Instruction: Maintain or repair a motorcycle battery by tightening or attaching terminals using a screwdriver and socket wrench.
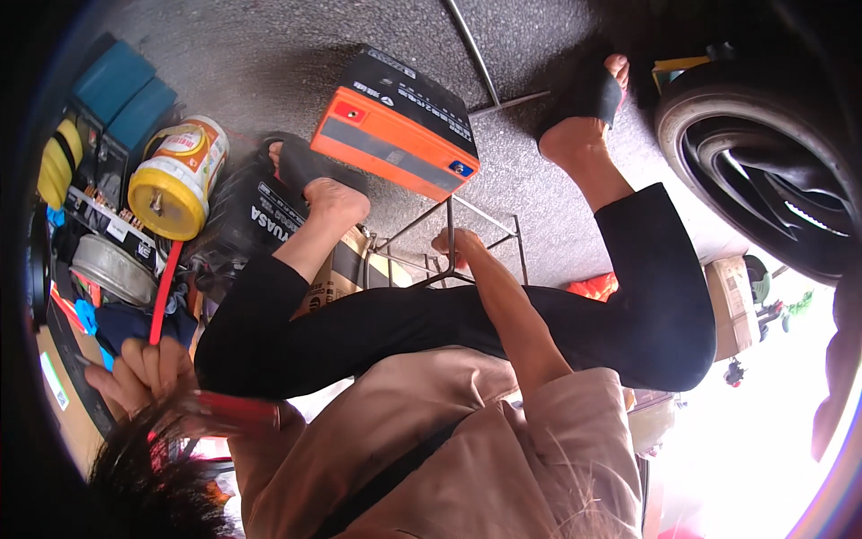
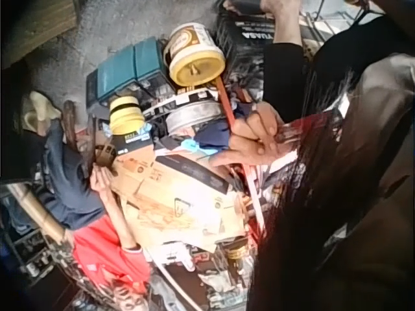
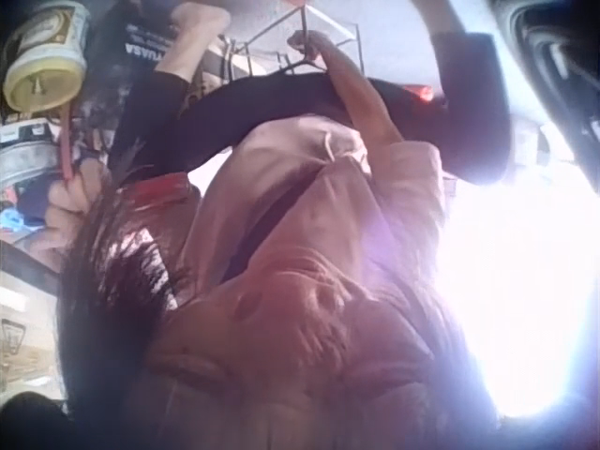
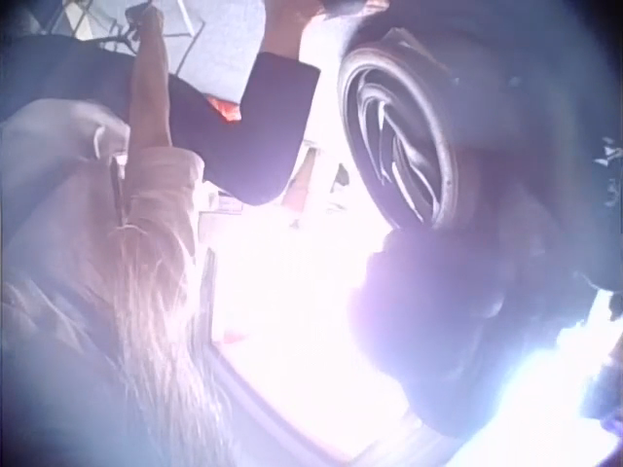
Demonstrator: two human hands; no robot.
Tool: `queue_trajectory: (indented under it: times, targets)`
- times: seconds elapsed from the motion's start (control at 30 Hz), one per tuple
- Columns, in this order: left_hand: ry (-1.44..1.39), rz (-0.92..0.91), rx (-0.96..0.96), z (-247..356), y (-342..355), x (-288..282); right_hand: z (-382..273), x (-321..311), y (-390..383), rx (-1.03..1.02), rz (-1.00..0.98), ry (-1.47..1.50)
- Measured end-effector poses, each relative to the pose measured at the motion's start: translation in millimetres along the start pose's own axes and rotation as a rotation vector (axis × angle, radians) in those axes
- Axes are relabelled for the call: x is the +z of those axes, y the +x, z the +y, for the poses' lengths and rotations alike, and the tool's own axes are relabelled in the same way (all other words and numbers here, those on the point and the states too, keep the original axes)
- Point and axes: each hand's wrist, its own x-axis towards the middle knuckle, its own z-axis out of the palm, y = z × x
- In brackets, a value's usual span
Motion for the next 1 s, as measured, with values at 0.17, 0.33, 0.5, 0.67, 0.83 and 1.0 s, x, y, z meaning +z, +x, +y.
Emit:
queue_trajectory:
  times: [0.17,0.33,0.5,0.67,0.83,1.0]
  targets:
    - [-0.192,-0.039,0.044,8.9,2.3,6.1,-13.0,-20.2,-47.9,0.091,0.003,0.055]
    - [-0.304,-0.138,-0.121,0.0,5.1,2.4,-0.7,-38.9,-89.5,0.005,0.484,-0.53]
    - [-0.055,-0.065,-0.071,-27.2,-4.7,23.5,-8.5,-35.5,-150.1,-0.048,0.713,-0.632]
    - [0.274,-0.066,-0.07,-42.6,-11.6,53.3,-37.1,1.0,-256.9,-0.814,1.183,-0.331]
    - [0.526,-0.278,-0.07,-59.2,-15.0,71.3,-43.1,25.1,-333.6,-1.553,1.624,-0.358]
    - [0.447,-0.516,-0.173,-74.2,-24.2,91.3,-37.1,32.5,-365.2,-1.606,1.737,-0.671]
